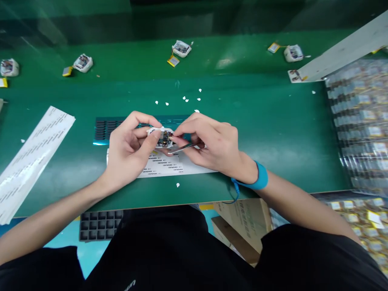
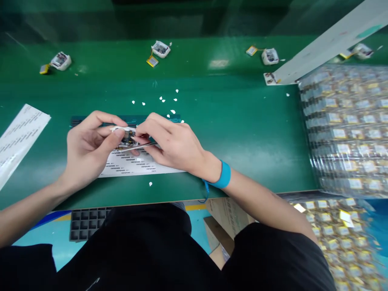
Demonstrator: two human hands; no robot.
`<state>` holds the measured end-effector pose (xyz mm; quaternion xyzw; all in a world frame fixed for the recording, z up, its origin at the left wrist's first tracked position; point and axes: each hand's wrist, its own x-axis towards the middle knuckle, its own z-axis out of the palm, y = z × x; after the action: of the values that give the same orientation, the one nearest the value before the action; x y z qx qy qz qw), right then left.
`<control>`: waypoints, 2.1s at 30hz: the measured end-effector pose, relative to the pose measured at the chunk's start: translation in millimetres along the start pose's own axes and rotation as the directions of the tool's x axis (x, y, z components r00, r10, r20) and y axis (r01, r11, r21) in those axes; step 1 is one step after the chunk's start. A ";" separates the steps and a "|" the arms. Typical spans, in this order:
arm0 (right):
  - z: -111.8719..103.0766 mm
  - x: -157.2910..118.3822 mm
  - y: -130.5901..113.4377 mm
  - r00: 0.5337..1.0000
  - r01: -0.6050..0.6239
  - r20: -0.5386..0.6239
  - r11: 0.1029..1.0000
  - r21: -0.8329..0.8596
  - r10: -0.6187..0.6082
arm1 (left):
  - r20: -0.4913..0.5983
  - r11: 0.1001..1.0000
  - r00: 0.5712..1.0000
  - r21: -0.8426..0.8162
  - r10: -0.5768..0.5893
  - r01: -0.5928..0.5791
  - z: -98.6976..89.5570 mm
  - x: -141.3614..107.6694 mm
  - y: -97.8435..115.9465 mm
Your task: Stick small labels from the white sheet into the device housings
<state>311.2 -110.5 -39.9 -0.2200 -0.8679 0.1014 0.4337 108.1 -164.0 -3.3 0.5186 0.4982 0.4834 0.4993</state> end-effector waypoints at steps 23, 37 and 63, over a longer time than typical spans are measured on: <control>1.1 -5.3 -24.4 1.000 -0.025 0.002 0.990 -0.139 0.026 | -0.062 0.879 0.945 0.389 0.322 -0.275 2.1 -25.3 -9.2; -2.3 -9.1 -20.8 0.991 0.128 0.011 0.918 -0.376 -0.134 | -0.068 0.908 0.959 0.347 0.274 -0.235 2.2 -25.4 -7.5; -11.9 -2.0 -27.1 0.970 0.239 0.151 0.869 -0.433 -0.192 | -0.058 0.879 0.959 0.419 0.277 -0.228 0.8 -26.6 -8.6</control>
<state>313.7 -135.6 -24.3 -0.2100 -0.9080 -0.1391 0.3348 107.6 -190.5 -12.0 0.6426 0.5442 0.4592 0.2829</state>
